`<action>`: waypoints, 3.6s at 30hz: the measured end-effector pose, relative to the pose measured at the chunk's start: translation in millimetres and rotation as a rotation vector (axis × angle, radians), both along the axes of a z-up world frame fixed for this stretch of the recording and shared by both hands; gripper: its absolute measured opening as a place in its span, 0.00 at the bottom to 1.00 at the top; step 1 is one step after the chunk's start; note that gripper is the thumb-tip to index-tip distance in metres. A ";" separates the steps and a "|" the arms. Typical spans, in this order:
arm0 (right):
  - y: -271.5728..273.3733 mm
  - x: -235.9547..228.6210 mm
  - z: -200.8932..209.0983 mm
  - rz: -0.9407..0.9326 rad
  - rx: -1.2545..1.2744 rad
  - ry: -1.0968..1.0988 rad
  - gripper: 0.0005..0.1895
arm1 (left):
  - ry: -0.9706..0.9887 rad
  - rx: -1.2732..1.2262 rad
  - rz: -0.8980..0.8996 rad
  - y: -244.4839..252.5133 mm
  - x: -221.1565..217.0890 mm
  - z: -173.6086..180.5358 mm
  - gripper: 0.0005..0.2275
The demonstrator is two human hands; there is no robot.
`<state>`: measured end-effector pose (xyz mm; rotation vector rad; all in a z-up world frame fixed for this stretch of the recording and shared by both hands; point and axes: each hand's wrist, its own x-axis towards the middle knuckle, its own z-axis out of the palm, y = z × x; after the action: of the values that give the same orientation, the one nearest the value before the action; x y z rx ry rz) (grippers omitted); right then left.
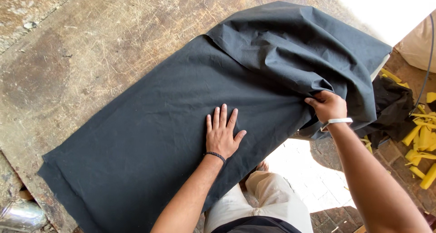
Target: The person sprays a light-colored board with a spray gun, then lays a black fabric sheet over it and trims the fabric to size using shears. The person repeats the process with a second board, spraying and covering it with fabric.
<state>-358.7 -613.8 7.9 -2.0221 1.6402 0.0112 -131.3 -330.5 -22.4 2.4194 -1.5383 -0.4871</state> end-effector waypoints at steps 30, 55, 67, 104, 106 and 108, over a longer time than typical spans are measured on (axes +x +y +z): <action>-128.6 295.9 -100.7 0.958 -0.100 -0.300 0.34 | -0.082 0.122 0.544 -87.3 83.1 -14.9 0.35; 122.5 288.6 1.1 1.376 -0.143 -0.327 0.44 | -0.005 -0.035 0.427 -43.2 208.4 -38.7 0.23; 24.7 349.5 -68.3 0.842 -0.257 -0.015 0.47 | -0.067 0.055 0.403 -48.6 208.3 -32.8 0.28; 124.6 71.1 -24.8 0.476 -0.261 0.061 0.50 | -0.173 0.193 0.909 246.0 -55.0 19.2 0.34; 121.1 74.0 -23.9 0.470 -0.252 0.071 0.51 | -0.163 0.174 1.028 293.9 -62.8 13.8 0.33; 121.2 70.4 -27.3 0.474 -0.241 0.067 0.51 | -0.171 0.166 1.129 336.3 -68.4 9.6 0.33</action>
<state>-288.3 -492.6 -19.3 -2.5792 1.2081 0.0541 -199.7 5.8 -12.8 2.9797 0.0130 -0.1545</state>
